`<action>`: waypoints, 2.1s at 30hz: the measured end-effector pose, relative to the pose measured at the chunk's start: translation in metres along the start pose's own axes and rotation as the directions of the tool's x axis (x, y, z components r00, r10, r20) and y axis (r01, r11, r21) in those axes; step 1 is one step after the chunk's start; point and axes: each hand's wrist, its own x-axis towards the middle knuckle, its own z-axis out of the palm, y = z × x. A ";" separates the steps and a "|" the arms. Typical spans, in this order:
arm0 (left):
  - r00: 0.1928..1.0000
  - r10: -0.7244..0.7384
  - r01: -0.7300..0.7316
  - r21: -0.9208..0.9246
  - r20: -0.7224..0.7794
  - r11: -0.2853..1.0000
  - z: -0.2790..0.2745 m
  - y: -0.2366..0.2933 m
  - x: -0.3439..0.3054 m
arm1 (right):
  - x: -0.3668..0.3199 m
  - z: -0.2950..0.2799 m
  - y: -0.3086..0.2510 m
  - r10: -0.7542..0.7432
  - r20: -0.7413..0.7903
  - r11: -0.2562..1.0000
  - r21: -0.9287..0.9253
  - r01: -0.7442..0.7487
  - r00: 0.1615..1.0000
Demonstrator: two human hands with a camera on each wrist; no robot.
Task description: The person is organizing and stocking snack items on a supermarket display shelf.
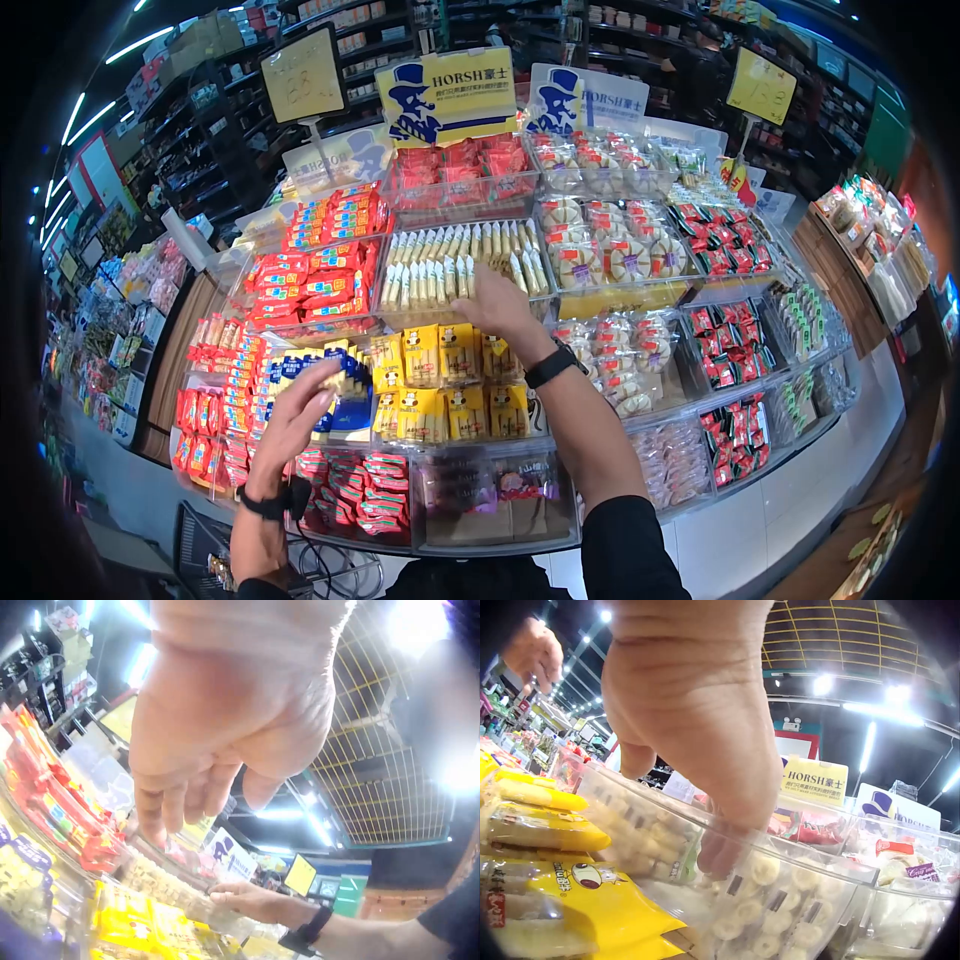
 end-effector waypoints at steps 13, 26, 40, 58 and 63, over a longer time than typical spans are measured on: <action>0.869 -0.423 0.494 -0.388 0.258 0.778 0.120 -0.047 -0.225 | -0.063 -0.016 -0.144 -0.148 -0.254 0.797 0.541 0.267 0.956; 0.918 -0.348 0.393 -0.313 0.192 0.865 0.112 -0.086 -0.304 | -0.205 0.028 -0.291 -0.514 0.138 0.688 0.656 0.311 0.847; 0.759 -0.631 0.572 -0.298 -0.162 0.764 -0.021 -0.117 -0.534 | -0.278 0.259 -0.536 -0.734 0.505 0.562 0.827 -0.012 0.455; 0.188 -0.874 0.348 -0.802 -0.448 0.485 0.014 -0.092 -0.625 | -0.355 0.549 -0.602 -0.415 0.908 0.439 0.254 0.862 -0.056; 0.180 -0.869 0.328 -0.805 -0.460 0.494 0.019 -0.091 -0.627 | -0.367 0.563 -0.592 -0.336 0.935 0.206 0.194 0.959 -0.117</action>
